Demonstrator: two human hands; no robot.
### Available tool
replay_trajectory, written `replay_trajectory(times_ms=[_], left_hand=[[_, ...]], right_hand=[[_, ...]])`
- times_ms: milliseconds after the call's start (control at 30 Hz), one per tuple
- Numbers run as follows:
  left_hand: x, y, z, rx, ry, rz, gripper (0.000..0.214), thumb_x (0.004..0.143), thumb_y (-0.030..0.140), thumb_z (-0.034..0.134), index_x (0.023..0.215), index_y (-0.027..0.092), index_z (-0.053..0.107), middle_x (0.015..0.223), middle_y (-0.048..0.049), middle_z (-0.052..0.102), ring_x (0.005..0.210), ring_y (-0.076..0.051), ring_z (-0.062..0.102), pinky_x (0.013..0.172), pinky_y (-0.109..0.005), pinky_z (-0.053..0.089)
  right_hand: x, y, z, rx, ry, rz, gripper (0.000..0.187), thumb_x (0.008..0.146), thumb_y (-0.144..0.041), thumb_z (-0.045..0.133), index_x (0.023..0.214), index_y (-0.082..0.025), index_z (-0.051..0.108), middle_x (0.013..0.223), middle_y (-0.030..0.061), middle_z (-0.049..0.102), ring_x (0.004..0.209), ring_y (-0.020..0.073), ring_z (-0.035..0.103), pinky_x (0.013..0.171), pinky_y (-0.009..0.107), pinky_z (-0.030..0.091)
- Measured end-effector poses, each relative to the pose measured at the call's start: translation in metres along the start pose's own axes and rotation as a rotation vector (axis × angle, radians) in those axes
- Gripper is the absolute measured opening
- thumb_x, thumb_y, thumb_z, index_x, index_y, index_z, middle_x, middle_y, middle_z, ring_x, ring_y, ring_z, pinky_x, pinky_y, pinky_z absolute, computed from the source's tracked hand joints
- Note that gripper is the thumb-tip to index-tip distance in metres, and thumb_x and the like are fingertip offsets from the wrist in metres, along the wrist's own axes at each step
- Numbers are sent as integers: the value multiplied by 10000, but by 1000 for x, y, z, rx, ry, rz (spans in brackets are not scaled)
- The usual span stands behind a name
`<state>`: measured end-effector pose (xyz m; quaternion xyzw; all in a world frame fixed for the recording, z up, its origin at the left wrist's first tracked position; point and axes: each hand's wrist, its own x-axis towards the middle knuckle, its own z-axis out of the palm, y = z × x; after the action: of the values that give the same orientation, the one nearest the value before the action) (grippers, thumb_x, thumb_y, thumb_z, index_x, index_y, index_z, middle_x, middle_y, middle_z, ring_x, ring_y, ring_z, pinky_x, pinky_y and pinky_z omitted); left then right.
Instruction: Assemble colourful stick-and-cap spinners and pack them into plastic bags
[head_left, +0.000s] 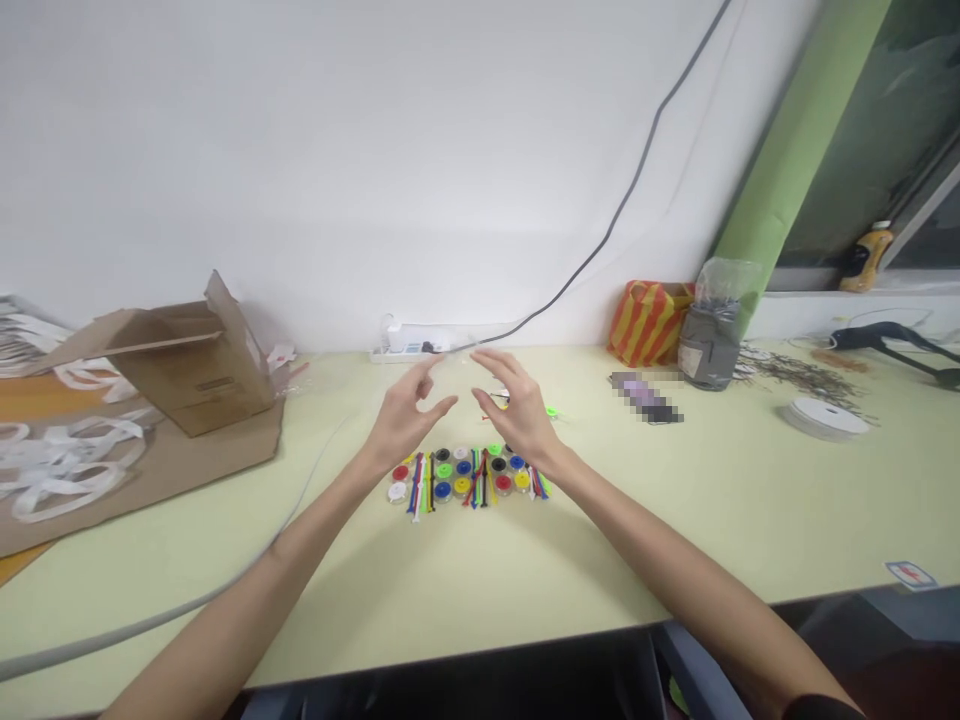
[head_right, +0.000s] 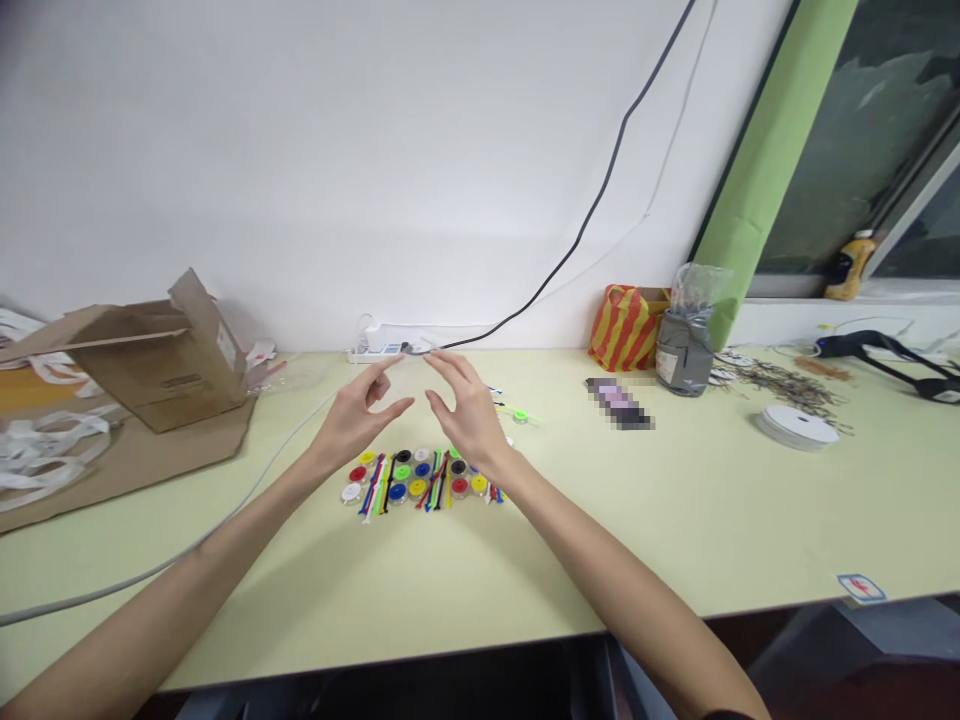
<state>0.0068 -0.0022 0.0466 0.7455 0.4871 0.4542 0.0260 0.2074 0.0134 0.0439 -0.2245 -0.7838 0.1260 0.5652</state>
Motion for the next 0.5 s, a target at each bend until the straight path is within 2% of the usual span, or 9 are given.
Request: replay_trajectory(times_ms=[67, 133, 200, 267, 367, 433, 500], left_hand=[[-3, 5, -2, 27, 29, 66, 390, 903, 324, 639, 1281, 247, 588, 778, 32, 456, 699, -134, 451, 724, -274, 410], [-6, 6, -2, 65, 62, 152, 242, 922, 308, 625, 1150, 229, 630, 778, 18, 490, 717, -146, 474, 732, -287, 418], [-9, 5, -1, 133, 80, 267, 115, 942, 283, 601, 1028, 213, 631, 754, 5, 517, 738, -165, 492, 736, -303, 424], [-11, 1, -2, 234, 85, 387, 58, 949, 260, 589, 943, 209, 615, 749, -14, 569, 771, -188, 520, 747, -323, 427], [-14, -8, -9, 398, 85, 499, 49, 945, 217, 580, 904, 215, 606, 822, -44, 663, 847, -216, 577, 773, -352, 428], [-15, -17, -14, 473, 93, 513, 107, 951, 177, 547, 861, 215, 589, 803, -44, 664, 839, -216, 591, 764, -353, 431], [-17, -24, -17, 505, 95, 509, 143, 954, 164, 533, 823, 213, 563, 771, -42, 645, 794, -208, 586, 739, -343, 445]], right_hand=[[2, 5, 1, -15, 27, 26, 442, 929, -160, 636, 1354, -259, 564, 1273, 82, 615, 1214, 241, 553, 1057, 419, 449], [0, 8, 1, -7, 13, 39, 402, 903, -163, 694, 1287, -244, 606, 1089, 61, 675, 1083, 240, 597, 976, 404, 480], [-2, 6, 0, 17, -5, 35, 243, 888, -167, 726, 1119, -223, 677, 923, 38, 680, 961, 232, 612, 900, 382, 491], [-5, 2, -3, 33, -12, 25, 58, 894, -174, 723, 926, -211, 692, 854, 32, 664, 900, 222, 611, 860, 370, 492], [-10, -3, -8, 59, -22, -51, 95, 934, -165, 650, 848, -205, 649, 901, 46, 668, 929, 212, 621, 874, 370, 504], [-15, -3, -11, 60, -81, -134, 76, 956, -146, 594, 930, -200, 641, 999, 66, 683, 985, 206, 632, 897, 369, 518], [-21, 1, -11, -4, -177, -190, 151, 963, -141, 579, 1092, -198, 633, 1124, 89, 683, 1057, 212, 631, 935, 385, 521]])
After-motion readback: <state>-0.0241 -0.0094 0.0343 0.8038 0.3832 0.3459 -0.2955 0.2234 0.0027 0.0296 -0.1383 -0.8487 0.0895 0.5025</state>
